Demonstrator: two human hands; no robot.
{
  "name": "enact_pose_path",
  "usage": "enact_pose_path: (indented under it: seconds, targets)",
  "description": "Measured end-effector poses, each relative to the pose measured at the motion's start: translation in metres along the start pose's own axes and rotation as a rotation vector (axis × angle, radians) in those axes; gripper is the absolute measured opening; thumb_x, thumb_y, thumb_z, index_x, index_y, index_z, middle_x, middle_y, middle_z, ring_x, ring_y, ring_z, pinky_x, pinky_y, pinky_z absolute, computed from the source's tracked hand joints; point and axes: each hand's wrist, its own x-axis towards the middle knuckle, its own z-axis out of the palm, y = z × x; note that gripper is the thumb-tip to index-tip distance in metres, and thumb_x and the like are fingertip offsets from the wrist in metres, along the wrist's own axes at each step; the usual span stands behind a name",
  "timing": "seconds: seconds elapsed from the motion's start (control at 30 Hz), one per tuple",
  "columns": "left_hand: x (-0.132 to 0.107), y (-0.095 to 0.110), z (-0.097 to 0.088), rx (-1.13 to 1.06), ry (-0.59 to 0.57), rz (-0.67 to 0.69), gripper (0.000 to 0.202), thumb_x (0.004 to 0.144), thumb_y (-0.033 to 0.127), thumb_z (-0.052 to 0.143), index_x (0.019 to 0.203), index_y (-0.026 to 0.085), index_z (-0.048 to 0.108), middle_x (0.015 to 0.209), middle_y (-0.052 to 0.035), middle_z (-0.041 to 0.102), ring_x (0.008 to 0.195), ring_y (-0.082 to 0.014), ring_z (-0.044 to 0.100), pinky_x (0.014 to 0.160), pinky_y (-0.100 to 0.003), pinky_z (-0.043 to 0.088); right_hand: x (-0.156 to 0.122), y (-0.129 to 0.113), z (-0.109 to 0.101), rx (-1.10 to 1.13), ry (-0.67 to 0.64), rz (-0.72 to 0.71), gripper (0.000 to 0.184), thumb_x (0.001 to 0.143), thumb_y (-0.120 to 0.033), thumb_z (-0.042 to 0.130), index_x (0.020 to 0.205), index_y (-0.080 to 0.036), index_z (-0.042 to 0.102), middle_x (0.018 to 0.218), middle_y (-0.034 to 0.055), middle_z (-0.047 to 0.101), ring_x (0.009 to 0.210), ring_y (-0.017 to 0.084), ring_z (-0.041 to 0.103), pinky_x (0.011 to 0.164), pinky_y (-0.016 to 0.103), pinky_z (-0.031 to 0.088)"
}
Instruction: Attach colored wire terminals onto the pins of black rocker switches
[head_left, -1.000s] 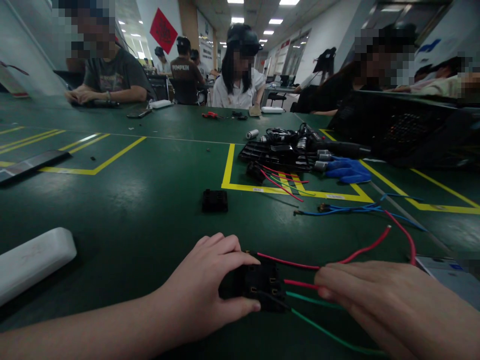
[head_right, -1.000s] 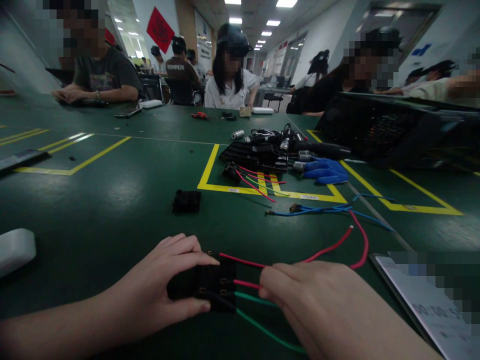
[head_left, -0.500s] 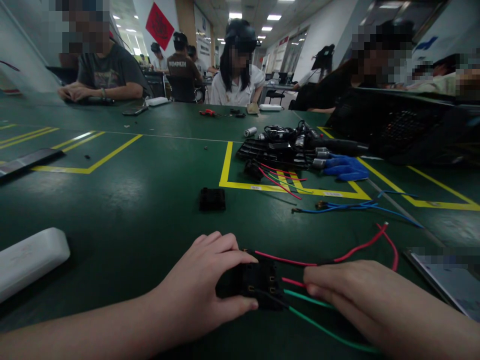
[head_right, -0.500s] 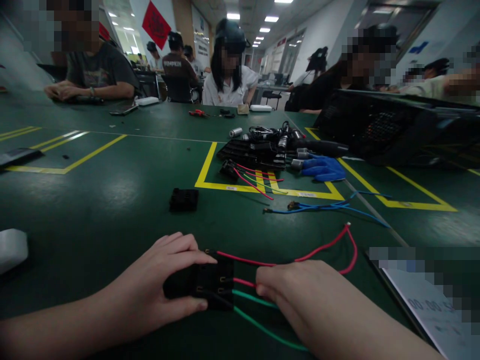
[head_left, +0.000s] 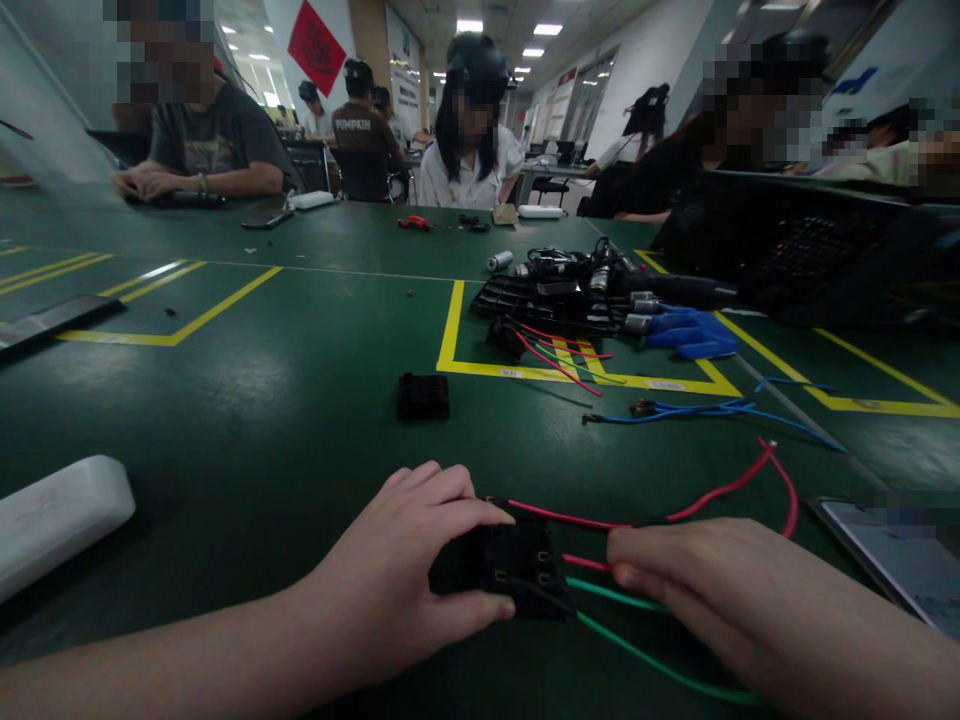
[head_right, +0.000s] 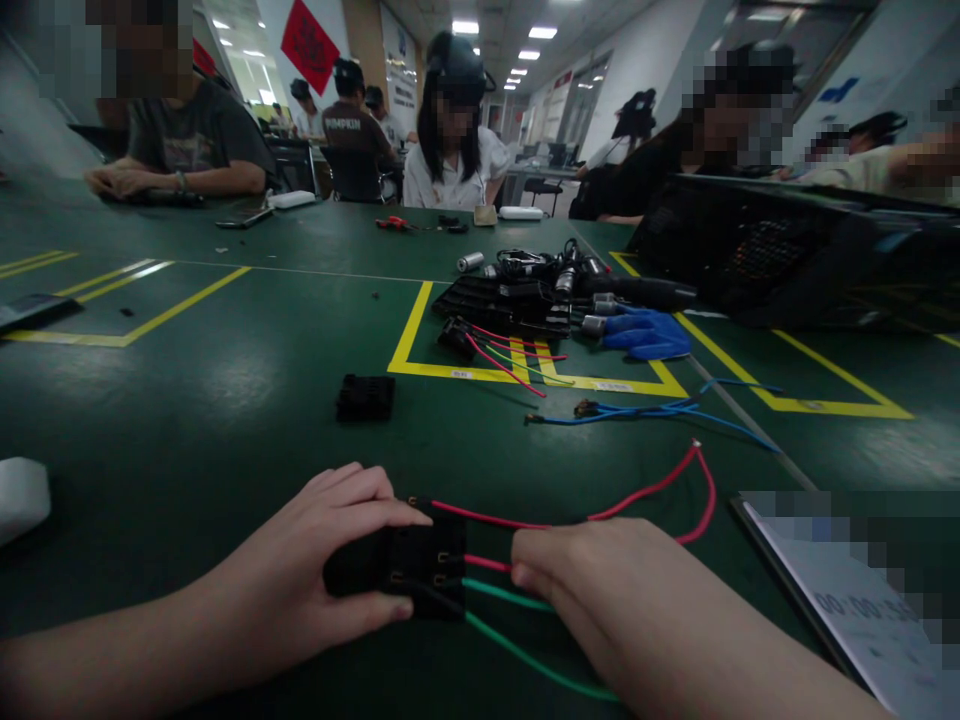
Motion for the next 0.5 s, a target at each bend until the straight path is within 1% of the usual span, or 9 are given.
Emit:
enact_pose_path:
  seconds: [0.07, 0.13, 0.2, 0.27, 0.3, 0.4, 0.47, 0.5]
  targets:
    - [0.000, 0.000, 0.000, 0.003, 0.001, 0.000, 0.039, 0.078, 0.020, 0.083, 0.114, 0.031, 0.071, 0.104, -0.0005, 0.064, 0.098, -0.0259, 0.058, 0.089, -0.043, 0.043, 0.002, 0.000, 0.004, 0.060, -0.104, -0.016, 0.024, 0.094, -0.020, 0.052, 0.078, -0.029, 0.067, 0.068, -0.0061, 0.072, 0.055, 0.013, 0.068, 0.051, 0.020, 0.047]
    - [0.000, -0.001, 0.000, 0.004, 0.003, 0.003, 0.039, 0.078, 0.020, 0.083, 0.114, 0.031, 0.071, 0.104, -0.0005, 0.064, 0.099, -0.0261, 0.058, 0.090, -0.043, 0.042, 0.004, -0.001, 0.003, 0.102, -0.181, 0.002, 0.026, 0.095, -0.016, 0.049, 0.079, -0.027, 0.067, 0.070, -0.0041, 0.072, 0.058, 0.015, 0.069, 0.053, 0.022, 0.047]
    - [0.001, -0.001, 0.001, 0.002, 0.004, 0.006, 0.040, 0.078, 0.021, 0.083, 0.115, 0.031, 0.071, 0.104, -0.0006, 0.065, 0.099, -0.0267, 0.059, 0.091, -0.044, 0.042, 0.005, -0.004, -0.002, 0.101, -0.194, 0.003, 0.026, 0.093, -0.014, 0.048, 0.078, -0.026, 0.066, 0.070, -0.0030, 0.072, 0.058, 0.016, 0.069, 0.052, 0.023, 0.046]
    - [0.001, 0.000, 0.001, 0.001, 0.008, 0.004, 0.041, 0.077, 0.021, 0.084, 0.115, 0.030, 0.071, 0.104, -0.0007, 0.064, 0.099, -0.0271, 0.059, 0.091, -0.045, 0.042, 0.005, -0.007, -0.008, 0.094, -0.141, -0.040, 0.027, 0.090, -0.011, 0.048, 0.073, -0.025, 0.062, 0.066, -0.0038, 0.070, 0.053, 0.015, 0.067, 0.048, 0.022, 0.044]
    - [0.001, 0.000, 0.001, 0.001, 0.005, 0.002, 0.041, 0.077, 0.020, 0.084, 0.115, 0.030, 0.071, 0.104, -0.0007, 0.064, 0.099, -0.0271, 0.059, 0.090, -0.045, 0.042, 0.004, -0.008, -0.011, 0.091, -0.089, -0.077, 0.027, 0.089, -0.009, 0.047, 0.073, -0.026, 0.061, 0.065, -0.0043, 0.070, 0.051, 0.014, 0.067, 0.047, 0.022, 0.044]
    - [0.001, 0.001, 0.000, 0.001, -0.007, -0.008, 0.042, 0.076, 0.019, 0.085, 0.114, 0.029, 0.072, 0.103, -0.0008, 0.064, 0.098, -0.0272, 0.059, 0.087, -0.044, 0.043, -0.001, -0.010, -0.014, 0.069, 0.085, -0.212, 0.028, 0.088, -0.008, 0.044, 0.079, -0.028, 0.063, 0.070, -0.0054, 0.072, 0.052, 0.014, 0.068, 0.047, 0.023, 0.046]
    - [0.001, 0.001, 0.000, 0.000, -0.006, -0.008, 0.042, 0.075, 0.019, 0.085, 0.115, 0.029, 0.072, 0.103, -0.0008, 0.064, 0.099, -0.0271, 0.059, 0.087, -0.044, 0.043, -0.005, -0.008, -0.012, 0.044, 0.132, -0.256, 0.030, 0.089, -0.008, 0.042, 0.085, -0.029, 0.063, 0.072, -0.0059, 0.072, 0.054, 0.014, 0.069, 0.047, 0.023, 0.047]
    - [0.001, 0.001, 0.000, -0.001, -0.004, -0.006, 0.043, 0.075, 0.020, 0.085, 0.115, 0.029, 0.072, 0.103, -0.0007, 0.064, 0.099, -0.0270, 0.059, 0.087, -0.044, 0.042, -0.006, -0.007, -0.010, 0.039, 0.128, -0.257, 0.030, 0.090, -0.008, 0.041, 0.084, -0.029, 0.063, 0.070, -0.0064, 0.071, 0.052, 0.014, 0.067, 0.046, 0.023, 0.046]
